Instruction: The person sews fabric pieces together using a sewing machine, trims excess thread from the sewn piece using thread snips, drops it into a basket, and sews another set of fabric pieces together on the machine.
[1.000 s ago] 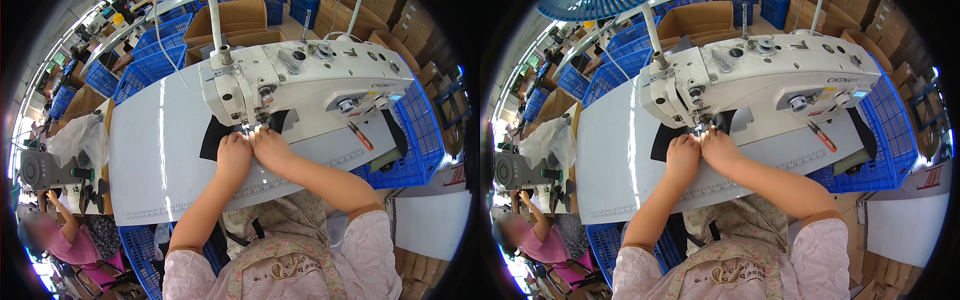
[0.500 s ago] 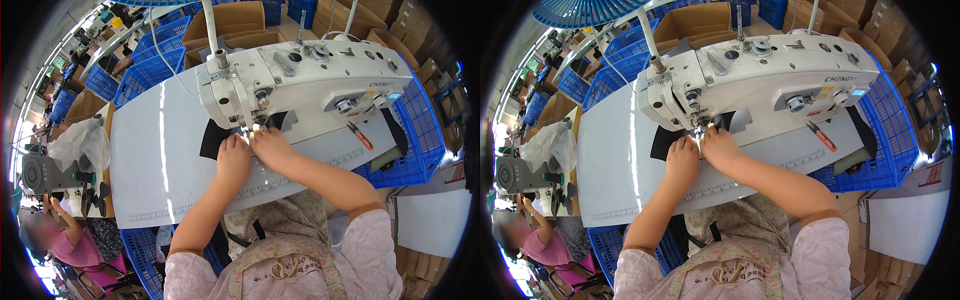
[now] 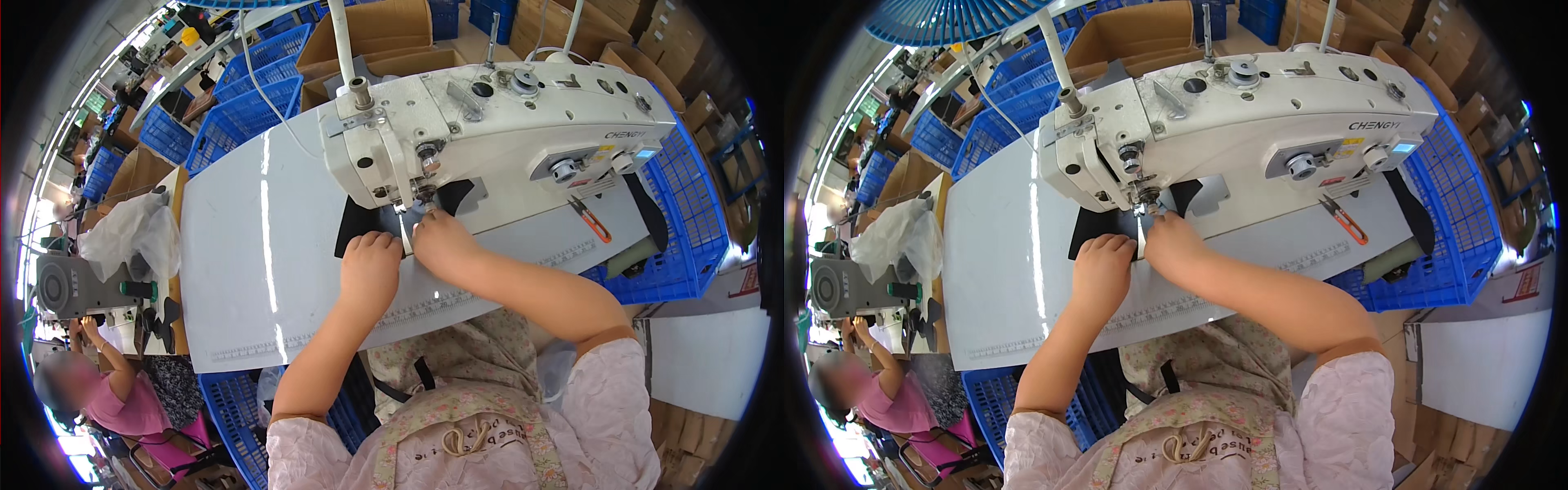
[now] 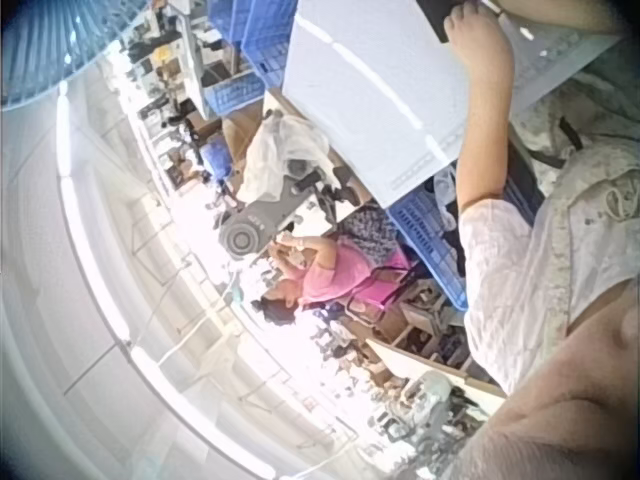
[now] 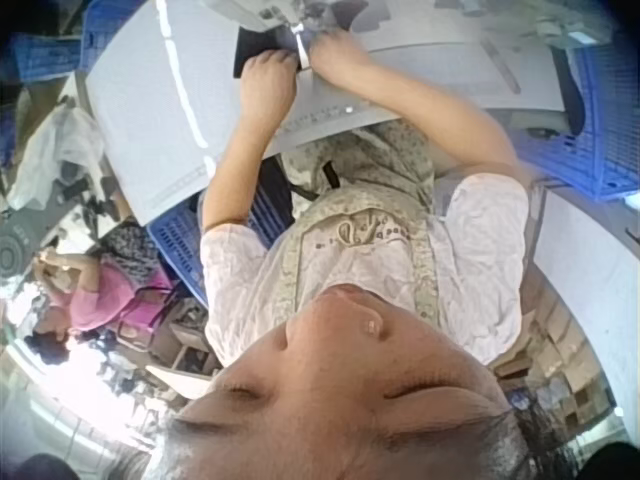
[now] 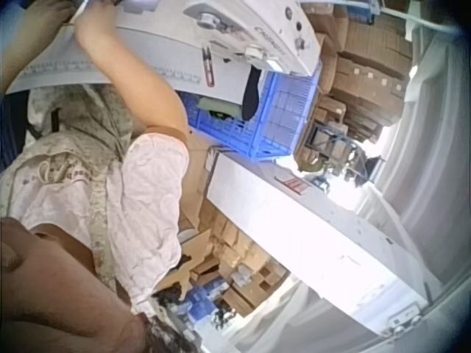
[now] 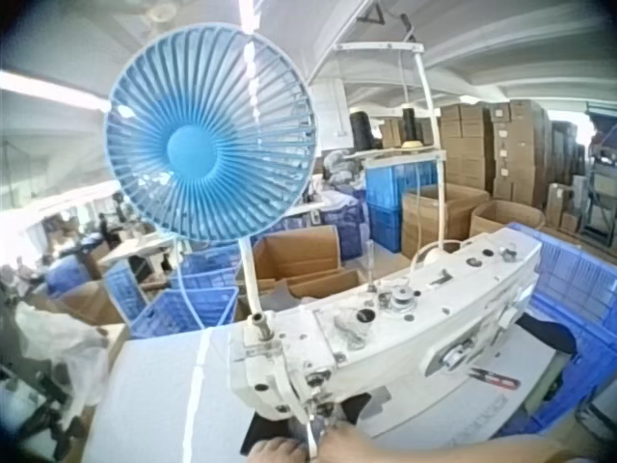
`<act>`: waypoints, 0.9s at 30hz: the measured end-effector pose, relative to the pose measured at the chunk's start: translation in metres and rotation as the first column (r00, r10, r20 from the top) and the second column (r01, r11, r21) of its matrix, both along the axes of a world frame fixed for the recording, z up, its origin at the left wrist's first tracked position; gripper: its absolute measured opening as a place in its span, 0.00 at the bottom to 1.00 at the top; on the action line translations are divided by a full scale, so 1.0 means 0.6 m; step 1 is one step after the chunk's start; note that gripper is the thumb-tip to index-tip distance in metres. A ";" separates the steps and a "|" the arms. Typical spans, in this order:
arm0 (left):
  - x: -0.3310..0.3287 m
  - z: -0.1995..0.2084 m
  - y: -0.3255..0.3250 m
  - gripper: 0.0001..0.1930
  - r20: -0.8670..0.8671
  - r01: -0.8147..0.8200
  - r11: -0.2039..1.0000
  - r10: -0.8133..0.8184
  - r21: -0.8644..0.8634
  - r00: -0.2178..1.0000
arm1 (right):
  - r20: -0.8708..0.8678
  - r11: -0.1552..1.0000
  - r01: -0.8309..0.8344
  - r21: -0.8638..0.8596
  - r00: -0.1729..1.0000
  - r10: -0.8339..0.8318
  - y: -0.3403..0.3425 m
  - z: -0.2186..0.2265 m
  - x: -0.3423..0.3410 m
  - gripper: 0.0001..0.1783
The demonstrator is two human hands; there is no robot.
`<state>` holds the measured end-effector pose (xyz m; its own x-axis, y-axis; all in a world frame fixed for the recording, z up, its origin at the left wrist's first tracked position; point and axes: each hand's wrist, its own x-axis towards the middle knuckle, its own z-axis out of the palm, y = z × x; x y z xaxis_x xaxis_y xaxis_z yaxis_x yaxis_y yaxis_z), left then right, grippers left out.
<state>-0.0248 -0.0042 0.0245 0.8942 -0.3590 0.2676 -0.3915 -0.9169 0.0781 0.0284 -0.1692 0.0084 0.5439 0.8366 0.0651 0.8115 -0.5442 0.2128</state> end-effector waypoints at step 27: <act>0.030 -0.042 -0.001 0.09 0.032 0.020 0.999 -0.019 -0.040 0.999 | 0.297 0.977 -0.043 0.208 0.955 -0.021 -0.015 -0.028 -0.002 0.10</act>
